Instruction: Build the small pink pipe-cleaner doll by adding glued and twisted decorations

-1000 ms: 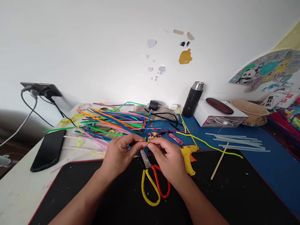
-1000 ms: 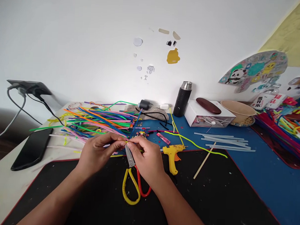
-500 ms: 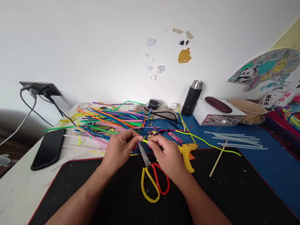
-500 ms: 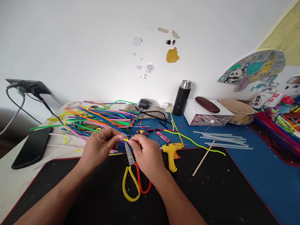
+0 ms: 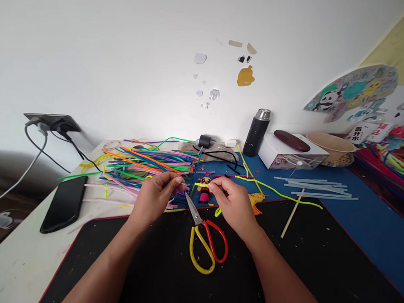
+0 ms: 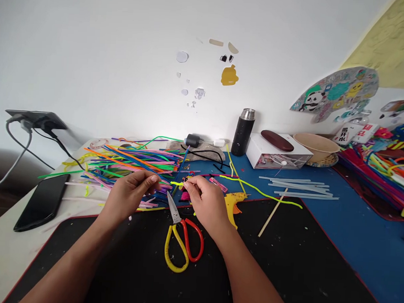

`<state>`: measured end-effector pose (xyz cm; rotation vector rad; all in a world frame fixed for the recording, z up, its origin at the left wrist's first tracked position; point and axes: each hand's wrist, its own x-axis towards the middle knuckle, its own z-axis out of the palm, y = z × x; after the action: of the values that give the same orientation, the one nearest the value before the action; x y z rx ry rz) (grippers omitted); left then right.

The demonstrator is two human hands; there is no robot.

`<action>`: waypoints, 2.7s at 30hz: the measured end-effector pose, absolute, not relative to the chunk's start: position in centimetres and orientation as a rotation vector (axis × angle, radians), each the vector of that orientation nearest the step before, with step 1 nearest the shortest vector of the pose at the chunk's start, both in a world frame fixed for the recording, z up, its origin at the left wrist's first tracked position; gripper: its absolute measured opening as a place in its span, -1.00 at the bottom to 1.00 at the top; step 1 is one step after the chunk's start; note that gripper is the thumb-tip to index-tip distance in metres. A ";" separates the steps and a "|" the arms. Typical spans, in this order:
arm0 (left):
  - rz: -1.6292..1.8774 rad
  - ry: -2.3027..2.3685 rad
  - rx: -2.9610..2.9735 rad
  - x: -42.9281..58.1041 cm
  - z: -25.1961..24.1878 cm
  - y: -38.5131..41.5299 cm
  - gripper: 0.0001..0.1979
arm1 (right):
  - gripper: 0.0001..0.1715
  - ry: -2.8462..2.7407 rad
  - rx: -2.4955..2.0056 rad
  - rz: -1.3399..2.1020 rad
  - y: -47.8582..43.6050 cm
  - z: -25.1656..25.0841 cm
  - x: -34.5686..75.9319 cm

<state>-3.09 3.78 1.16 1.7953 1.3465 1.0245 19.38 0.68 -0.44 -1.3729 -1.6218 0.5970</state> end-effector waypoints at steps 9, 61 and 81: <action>1.089 1.016 2.315 -2.5 0.8 2.9 -0.81 | -0.72 -1.706 -1.355 0.640 0.4 -0.6 18.6; 0.955 1.157 2.453 -3.6 0.4 3.8 -0.86 | -0.63 -1.696 -1.461 0.809 0.0 -0.1 18.1; 0.914 1.120 2.610 -2.6 0.4 3.2 -0.87 | -0.78 -1.765 -1.407 0.631 -0.2 -1.0 17.6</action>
<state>-2.57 3.19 0.41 2.6101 1.1203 0.9144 17.57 -0.23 -1.02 -1.4066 -1.7648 0.6310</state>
